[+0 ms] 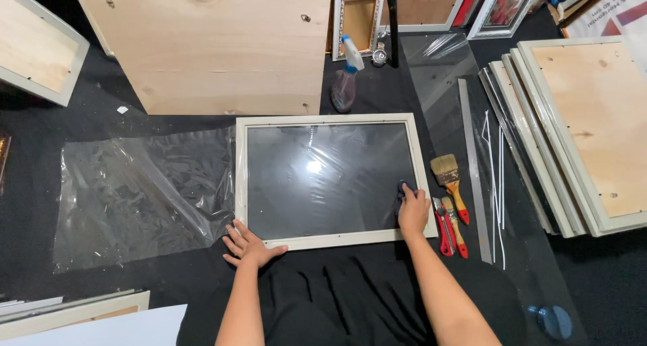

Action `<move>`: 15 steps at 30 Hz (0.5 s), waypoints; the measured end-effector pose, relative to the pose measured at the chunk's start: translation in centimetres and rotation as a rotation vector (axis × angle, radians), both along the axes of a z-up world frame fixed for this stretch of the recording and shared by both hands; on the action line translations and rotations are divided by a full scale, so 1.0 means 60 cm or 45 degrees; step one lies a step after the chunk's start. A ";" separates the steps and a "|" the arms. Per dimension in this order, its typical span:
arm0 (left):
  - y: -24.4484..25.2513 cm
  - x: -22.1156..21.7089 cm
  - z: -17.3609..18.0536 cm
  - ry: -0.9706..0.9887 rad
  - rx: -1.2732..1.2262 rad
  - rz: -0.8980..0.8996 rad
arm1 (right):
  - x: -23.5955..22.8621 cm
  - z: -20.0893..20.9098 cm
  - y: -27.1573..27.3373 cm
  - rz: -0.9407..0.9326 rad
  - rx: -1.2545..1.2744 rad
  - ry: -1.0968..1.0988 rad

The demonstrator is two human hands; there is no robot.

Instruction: Wiping a glass pane inside a picture frame using a small cloth to clean the surface.

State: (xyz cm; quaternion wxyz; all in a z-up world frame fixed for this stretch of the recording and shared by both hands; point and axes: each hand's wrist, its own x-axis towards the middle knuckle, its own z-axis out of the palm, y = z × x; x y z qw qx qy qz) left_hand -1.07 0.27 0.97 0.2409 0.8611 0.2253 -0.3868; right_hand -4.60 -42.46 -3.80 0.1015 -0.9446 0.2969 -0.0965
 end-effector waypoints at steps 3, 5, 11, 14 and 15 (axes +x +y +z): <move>0.003 -0.003 -0.005 -0.015 -0.032 0.020 | 0.025 -0.060 0.056 0.012 -0.052 -0.030; 0.003 -0.001 -0.008 -0.013 -0.033 0.017 | 0.036 -0.044 0.151 0.117 0.001 -0.026; 0.005 -0.001 -0.012 -0.026 -0.047 0.023 | 0.089 -0.018 0.406 0.566 0.224 -0.083; 0.002 -0.002 -0.009 -0.034 -0.033 0.020 | 0.114 -0.023 0.483 0.800 0.265 -0.075; -0.001 -0.002 -0.008 -0.034 -0.017 0.009 | 0.121 -0.025 0.503 0.912 0.278 -0.067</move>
